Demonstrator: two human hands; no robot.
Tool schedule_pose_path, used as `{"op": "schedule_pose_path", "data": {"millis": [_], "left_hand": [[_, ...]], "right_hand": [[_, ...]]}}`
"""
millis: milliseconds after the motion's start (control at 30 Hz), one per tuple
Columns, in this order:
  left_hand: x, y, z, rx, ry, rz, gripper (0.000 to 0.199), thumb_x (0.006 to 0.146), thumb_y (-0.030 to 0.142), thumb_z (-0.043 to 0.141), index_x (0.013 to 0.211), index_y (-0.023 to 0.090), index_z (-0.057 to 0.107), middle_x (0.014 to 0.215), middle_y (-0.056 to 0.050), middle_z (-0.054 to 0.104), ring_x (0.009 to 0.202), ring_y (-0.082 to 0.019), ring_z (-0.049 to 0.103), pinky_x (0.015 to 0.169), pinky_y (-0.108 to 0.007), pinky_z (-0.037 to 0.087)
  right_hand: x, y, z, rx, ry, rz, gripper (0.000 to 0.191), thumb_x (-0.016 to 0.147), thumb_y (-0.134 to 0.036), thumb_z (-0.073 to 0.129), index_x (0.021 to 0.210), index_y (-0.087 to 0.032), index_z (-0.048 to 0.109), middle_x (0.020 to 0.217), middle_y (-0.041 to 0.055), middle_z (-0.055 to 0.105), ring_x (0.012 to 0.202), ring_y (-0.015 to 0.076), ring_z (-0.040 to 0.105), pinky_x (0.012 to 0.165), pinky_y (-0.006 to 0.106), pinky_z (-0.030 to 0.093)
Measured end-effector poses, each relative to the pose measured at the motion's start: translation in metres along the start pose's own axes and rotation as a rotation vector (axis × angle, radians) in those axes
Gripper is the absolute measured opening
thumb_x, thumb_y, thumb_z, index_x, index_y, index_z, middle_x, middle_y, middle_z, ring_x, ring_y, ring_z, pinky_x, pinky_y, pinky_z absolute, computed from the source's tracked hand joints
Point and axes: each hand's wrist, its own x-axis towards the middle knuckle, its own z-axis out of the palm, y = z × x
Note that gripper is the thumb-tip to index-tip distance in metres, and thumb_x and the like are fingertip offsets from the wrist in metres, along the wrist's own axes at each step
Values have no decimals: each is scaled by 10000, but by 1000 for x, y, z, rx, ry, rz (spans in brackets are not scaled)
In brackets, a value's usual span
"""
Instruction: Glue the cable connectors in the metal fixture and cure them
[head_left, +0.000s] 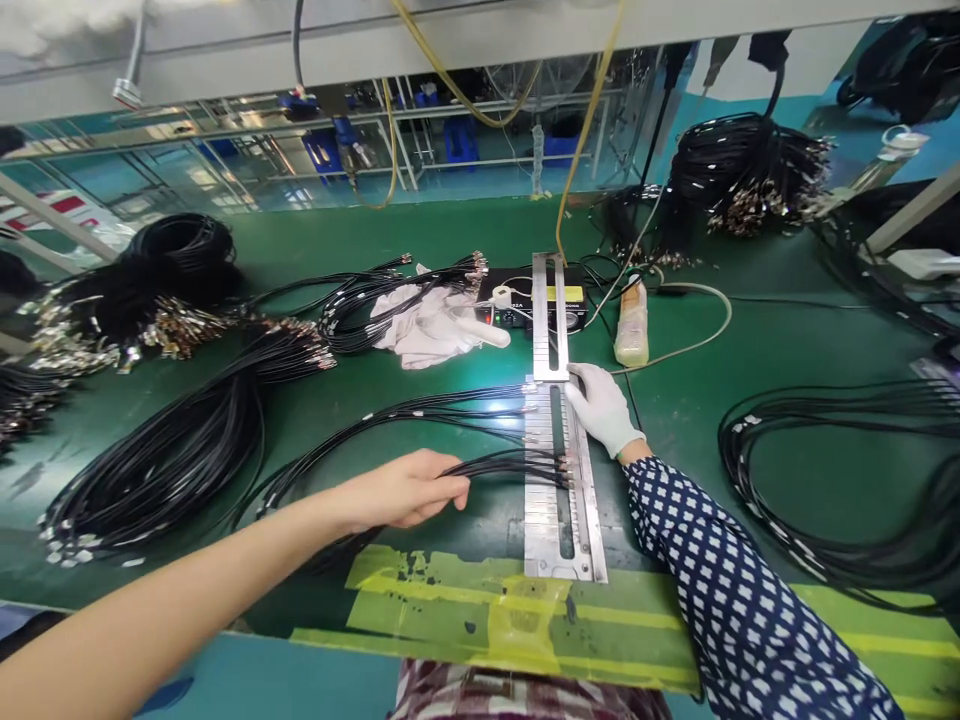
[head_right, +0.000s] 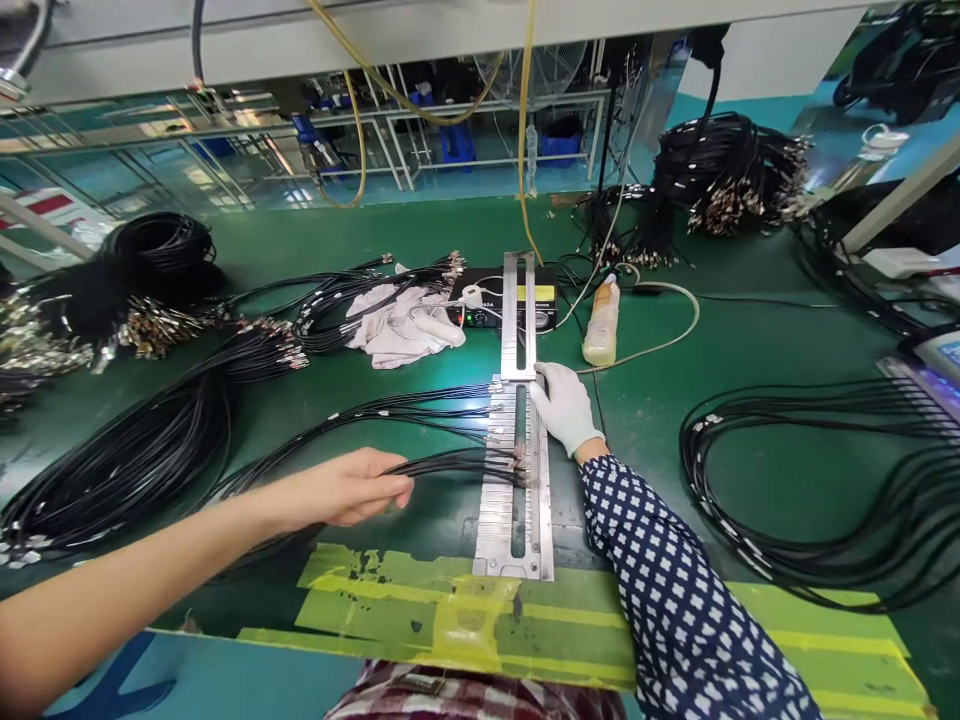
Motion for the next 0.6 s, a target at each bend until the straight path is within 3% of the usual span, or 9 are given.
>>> {"op": "schedule_pose_path", "data": {"millis": [133,300,433,500,533,567,600], "left_hand": [[11,-16,-16,211,160,53,513,872,679,388,719,195,468,621,23,421,562,-125,396,513,-251,289],[8,-25,-39,407,273,243,482,951,585,301,714,186,433,648,28,429,614,-125,439,571,-235,329],[7,-34,-55,532,422,172,454,943,544,372,716,176,510,661,-18,527,665,-193,565,624,-275,406],[14,-38,-59,612,506,150,389,898,522,494,813,155,591,842,-104,632,863,-287,631,771,-354,459],[19,-39,-62,647,552,153,377,852,510,581,936,144,618,1030,-159,643,1030,-340,607,885,-407,445],[25,-38,-65,687,595,167,488,785,500,673,1104,139,600,1249,-206,574,1205,-384,519,1002,-461,386],[31,-36,-68,729,628,185,718,701,496,759,1277,142,519,1435,-229,431,1345,-408,383,1097,-501,288]], "right_hand": [[1,3,1,-15,0,-6,370,950,-381,431,1242,-204,574,1254,99,610,1178,289,534,1024,443,438],[3,7,2,16,9,-38,413,930,-460,415,1190,-192,592,1213,127,628,1146,314,563,1012,487,445],[12,20,7,65,10,-67,454,890,-530,407,1138,-211,611,1111,168,659,1065,372,606,942,571,471],[17,27,8,79,0,-71,437,865,-560,433,1111,-256,629,1073,183,672,1036,391,619,908,586,483],[18,29,8,84,-3,-73,422,855,-573,448,1100,-286,637,1060,192,675,1022,397,623,896,592,482],[19,29,8,94,-3,-82,416,844,-589,458,1091,-311,645,1042,203,677,1001,404,628,879,599,480],[19,27,7,112,9,-90,414,835,-609,468,1083,-334,654,1024,213,677,982,408,632,864,605,477]]}}
